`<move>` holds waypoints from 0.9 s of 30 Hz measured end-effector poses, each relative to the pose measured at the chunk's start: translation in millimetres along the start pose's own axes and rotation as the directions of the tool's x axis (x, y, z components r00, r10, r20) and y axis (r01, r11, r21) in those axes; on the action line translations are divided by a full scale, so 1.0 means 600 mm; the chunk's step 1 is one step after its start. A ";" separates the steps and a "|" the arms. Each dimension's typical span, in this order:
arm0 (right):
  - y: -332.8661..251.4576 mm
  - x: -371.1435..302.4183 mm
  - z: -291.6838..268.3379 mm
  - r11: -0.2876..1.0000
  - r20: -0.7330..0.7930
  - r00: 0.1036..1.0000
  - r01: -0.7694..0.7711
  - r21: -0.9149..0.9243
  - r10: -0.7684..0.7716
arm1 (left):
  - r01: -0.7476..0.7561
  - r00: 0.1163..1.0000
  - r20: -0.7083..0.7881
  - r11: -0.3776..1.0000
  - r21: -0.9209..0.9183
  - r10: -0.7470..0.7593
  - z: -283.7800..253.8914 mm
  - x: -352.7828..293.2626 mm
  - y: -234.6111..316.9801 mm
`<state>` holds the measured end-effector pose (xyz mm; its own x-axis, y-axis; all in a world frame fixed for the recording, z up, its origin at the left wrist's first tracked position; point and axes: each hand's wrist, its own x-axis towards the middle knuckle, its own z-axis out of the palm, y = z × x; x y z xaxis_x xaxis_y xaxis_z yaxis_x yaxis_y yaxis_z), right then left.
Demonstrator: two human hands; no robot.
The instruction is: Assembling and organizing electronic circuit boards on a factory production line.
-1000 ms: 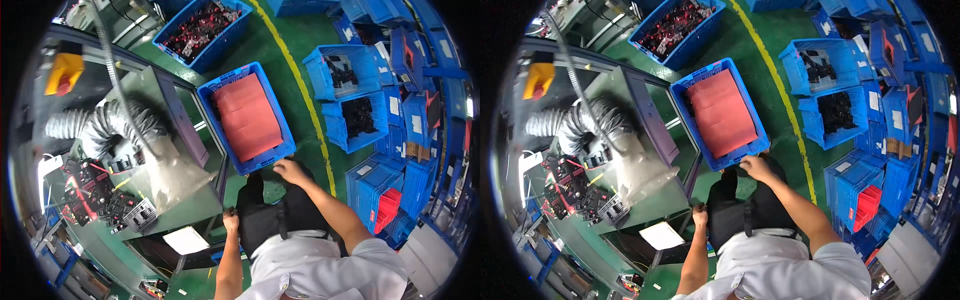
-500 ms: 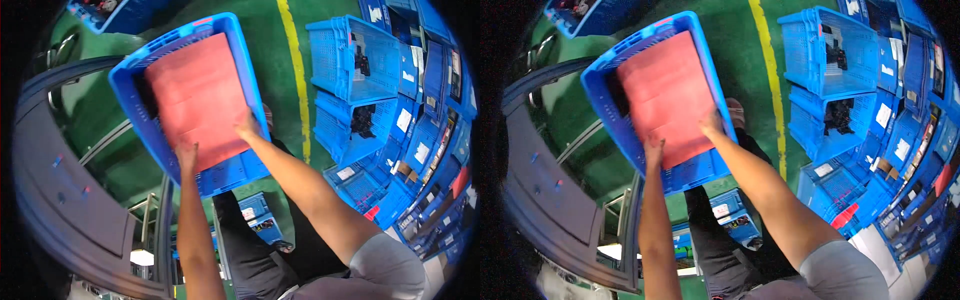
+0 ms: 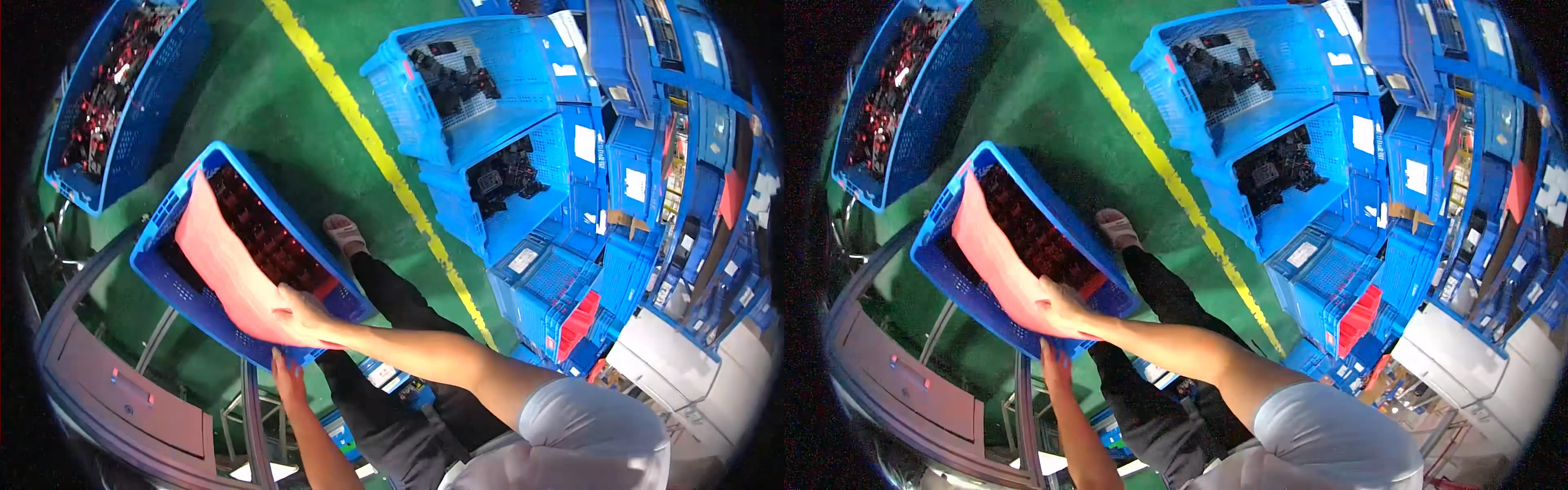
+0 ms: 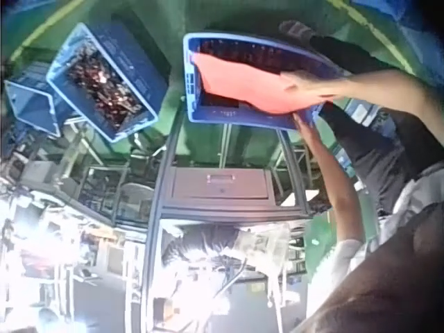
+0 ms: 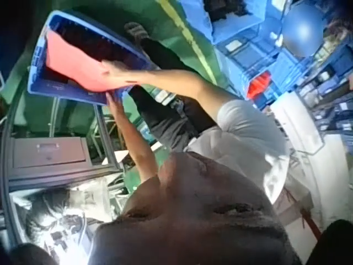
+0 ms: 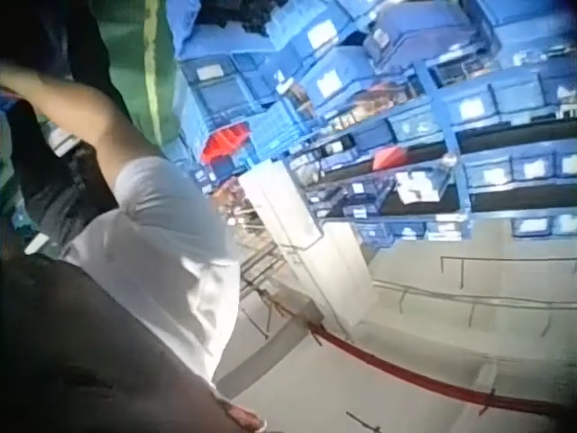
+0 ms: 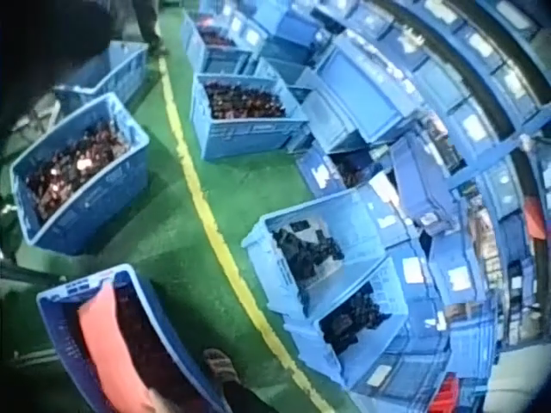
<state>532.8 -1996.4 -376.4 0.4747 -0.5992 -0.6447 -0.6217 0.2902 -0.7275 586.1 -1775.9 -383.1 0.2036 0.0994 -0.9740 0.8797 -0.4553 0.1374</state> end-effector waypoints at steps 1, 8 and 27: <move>-0.031 -0.002 -0.021 0.993 0.129 0.985 -0.114 -0.032 0.117 | 0.044 0.998 -0.045 0.998 -0.036 -0.046 -0.009 -0.013 -0.014; -0.085 -0.041 -0.148 0.886 0.105 0.971 -0.239 0.397 0.215 | 0.201 0.959 0.257 0.922 -0.331 -0.117 0.092 -0.118 -0.093; 0.043 -0.276 -0.128 0.823 0.205 0.969 -0.226 0.521 0.136 | -0.031 0.976 0.176 0.887 -0.461 0.125 -0.150 -0.282 -0.192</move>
<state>390.2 -1947.2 -270.7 0.5031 -0.3885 -0.7720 -0.2947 0.7626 -0.5758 489.0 -1660.5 -217.8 0.2332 -0.1154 -0.9655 0.9721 0.0007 0.2347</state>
